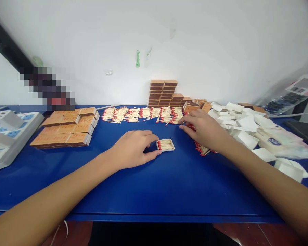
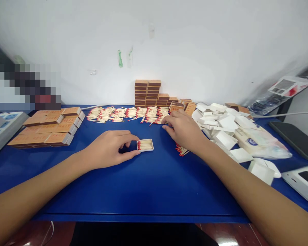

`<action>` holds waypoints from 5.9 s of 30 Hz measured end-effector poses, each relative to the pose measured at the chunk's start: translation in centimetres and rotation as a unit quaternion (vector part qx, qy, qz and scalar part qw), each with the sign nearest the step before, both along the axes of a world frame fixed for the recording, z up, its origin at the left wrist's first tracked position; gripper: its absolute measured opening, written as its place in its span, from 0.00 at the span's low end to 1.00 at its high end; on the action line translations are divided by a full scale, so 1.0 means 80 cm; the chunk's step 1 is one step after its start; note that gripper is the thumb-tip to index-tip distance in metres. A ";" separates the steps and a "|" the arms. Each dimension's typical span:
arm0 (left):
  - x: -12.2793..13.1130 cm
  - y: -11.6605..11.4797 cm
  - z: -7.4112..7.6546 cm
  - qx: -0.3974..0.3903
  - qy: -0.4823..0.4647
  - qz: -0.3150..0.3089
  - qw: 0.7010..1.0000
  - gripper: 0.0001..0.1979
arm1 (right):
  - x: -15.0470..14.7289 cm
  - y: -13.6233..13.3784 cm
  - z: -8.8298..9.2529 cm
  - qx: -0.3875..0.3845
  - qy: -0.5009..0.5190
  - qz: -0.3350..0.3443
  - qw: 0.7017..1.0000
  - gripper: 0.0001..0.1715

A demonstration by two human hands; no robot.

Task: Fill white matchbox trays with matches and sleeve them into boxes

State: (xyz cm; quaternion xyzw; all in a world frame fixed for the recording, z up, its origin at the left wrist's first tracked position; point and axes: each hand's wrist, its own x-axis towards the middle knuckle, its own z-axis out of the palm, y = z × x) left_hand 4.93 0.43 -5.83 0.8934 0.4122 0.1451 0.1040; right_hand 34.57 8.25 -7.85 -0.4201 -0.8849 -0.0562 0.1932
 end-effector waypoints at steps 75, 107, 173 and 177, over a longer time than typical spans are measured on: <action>0.000 -0.002 0.003 0.002 0.002 -0.004 1.000 0.15 | -0.011 0.004 -0.014 0.028 0.009 0.000 1.000 0.14; 0.001 0.000 -0.001 0.007 0.003 0.002 1.000 0.13 | -0.047 -0.061 0.017 -0.091 0.061 0.130 0.985 0.09; 0.000 -0.003 0.001 0.014 0.003 -0.011 1.000 0.15 | -0.010 0.001 -0.013 -0.012 0.083 0.046 0.995 0.11; 0.000 -0.002 0.001 0.009 0.004 -0.008 1.000 0.15 | -0.014 -0.001 -0.009 -0.038 0.094 0.059 0.993 0.10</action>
